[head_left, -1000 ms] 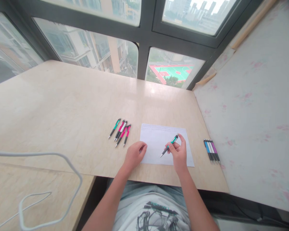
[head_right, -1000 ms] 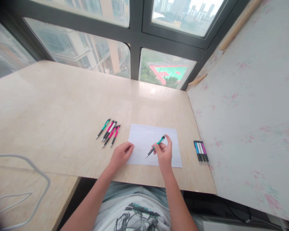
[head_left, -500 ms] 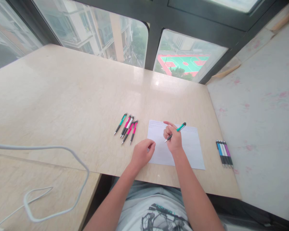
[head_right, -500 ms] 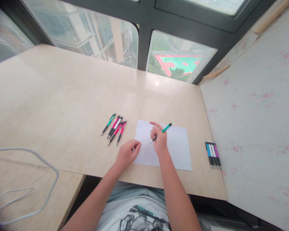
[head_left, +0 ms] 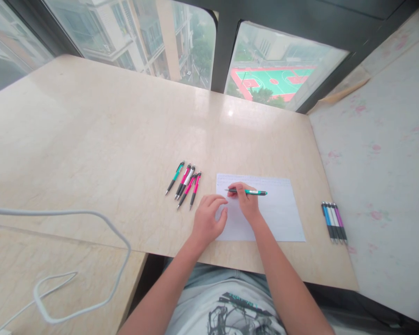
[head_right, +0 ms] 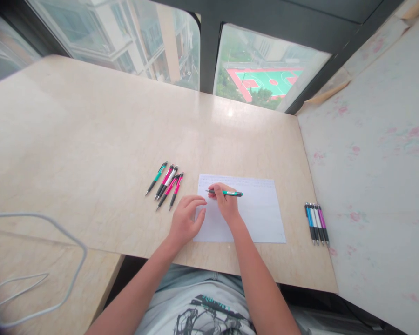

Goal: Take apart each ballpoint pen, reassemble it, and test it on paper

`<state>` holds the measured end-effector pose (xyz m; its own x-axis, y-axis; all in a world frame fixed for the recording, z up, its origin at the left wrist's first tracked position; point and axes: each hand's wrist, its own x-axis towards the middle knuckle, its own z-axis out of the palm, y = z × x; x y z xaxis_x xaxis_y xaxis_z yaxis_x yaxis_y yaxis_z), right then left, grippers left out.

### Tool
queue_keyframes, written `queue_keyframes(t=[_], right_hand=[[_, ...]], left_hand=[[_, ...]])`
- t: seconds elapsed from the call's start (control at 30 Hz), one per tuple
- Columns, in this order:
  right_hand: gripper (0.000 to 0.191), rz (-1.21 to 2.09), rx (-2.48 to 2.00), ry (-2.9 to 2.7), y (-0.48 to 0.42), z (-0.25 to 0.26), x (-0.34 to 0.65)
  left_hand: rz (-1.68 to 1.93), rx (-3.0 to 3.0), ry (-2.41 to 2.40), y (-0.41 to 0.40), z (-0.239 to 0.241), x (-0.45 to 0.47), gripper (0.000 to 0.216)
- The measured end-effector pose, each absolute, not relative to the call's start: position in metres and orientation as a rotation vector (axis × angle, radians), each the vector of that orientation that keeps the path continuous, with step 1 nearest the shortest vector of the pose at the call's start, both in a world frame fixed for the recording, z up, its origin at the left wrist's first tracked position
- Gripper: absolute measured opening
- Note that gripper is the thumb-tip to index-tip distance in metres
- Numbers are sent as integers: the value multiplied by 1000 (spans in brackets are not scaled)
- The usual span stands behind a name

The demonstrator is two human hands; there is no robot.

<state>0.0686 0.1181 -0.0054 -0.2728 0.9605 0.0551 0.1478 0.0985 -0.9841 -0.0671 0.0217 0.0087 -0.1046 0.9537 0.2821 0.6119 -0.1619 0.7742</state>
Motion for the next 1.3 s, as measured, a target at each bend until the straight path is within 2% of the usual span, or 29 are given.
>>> queue_keyframes(t=[0.17,0.37,0.8,1.3], right_hand=[[44,1207,-1142,-1582,114,-6,73],[29,1106,-1238,-1554,116,1,64],[25,748,-1302,-1761,120,2,54],[33,674,-1427,-1798,122,-6,51]], left_hand=[[883,1961,1806,23,10,-63,23],[679,2042,1878,24,14,-59,19],[693,2031,1877,25,12,-61,21],[755,2019,1867,26,10,-61,18]])
